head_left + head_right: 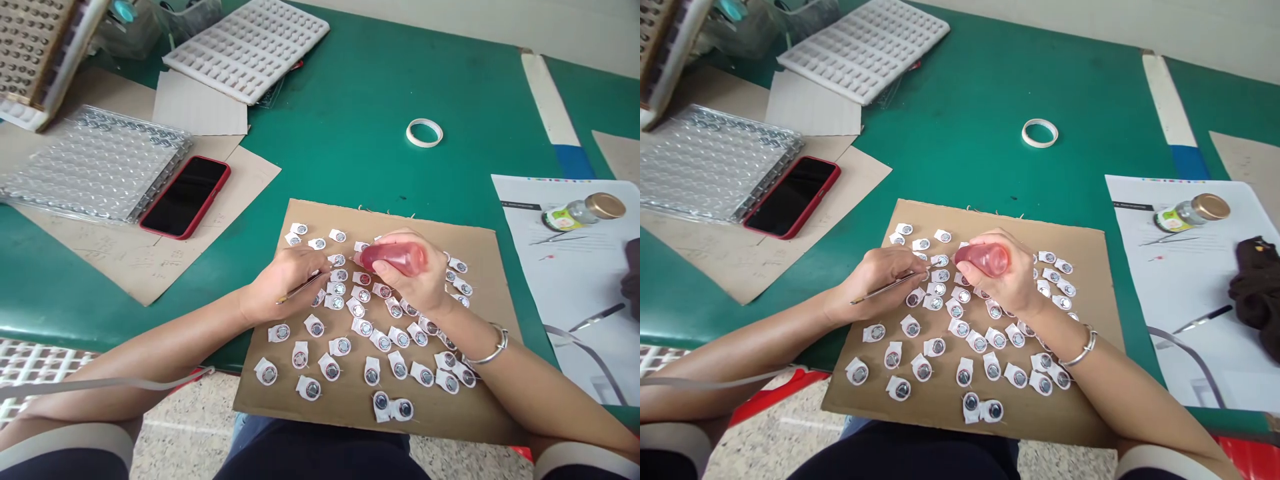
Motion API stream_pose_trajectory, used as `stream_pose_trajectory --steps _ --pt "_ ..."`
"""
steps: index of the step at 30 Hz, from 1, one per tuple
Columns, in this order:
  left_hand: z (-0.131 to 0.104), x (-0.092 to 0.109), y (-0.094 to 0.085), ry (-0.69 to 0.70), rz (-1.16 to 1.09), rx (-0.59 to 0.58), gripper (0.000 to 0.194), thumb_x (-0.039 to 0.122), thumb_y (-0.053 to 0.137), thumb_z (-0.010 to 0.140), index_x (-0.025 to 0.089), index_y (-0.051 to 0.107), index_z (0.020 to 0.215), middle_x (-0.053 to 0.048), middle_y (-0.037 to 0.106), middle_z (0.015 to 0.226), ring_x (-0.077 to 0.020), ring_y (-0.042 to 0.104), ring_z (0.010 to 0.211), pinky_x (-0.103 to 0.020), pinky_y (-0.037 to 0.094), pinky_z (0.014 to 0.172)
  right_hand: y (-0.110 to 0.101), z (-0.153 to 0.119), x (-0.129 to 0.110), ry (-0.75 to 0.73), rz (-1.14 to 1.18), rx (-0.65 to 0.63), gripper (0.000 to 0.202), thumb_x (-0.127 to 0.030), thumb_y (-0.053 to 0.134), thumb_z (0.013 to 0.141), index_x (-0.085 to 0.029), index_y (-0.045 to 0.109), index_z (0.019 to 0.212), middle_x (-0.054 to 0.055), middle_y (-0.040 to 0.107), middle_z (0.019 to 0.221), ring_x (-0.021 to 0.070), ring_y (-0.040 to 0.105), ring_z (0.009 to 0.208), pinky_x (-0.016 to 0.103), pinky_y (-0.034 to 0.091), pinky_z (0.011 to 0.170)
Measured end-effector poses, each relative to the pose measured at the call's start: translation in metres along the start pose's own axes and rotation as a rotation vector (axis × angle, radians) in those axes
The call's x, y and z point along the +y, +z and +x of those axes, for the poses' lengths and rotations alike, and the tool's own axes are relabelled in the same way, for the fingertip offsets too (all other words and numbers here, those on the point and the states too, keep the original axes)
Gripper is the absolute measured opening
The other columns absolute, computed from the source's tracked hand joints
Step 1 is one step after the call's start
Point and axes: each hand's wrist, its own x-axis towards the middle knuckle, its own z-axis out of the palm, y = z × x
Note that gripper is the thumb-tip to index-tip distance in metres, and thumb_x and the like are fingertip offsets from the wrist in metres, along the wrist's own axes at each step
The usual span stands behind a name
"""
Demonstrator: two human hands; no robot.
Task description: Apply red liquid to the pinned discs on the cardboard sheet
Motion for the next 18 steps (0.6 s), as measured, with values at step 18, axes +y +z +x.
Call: stream_pose_trajectory --steps 18 --pt "0.0009 0.0011 -0.0001 0.007 -0.021 -0.017 0.011 0.013 0.049 0.084 0.015 0.058 0.078 -0.005 0.062 0.072 -0.0149 0.058 0.068 -0.03 0.044 0.062 0.0015 0.0017 -0.0008 -0.054 -0.049 -0.029 0.028 -0.027 0.072 0.068 -0.023 0.06 0.094 0.002 0.064 0.089 0.0167 0.062 0.082 0.035 0.052 0.072"
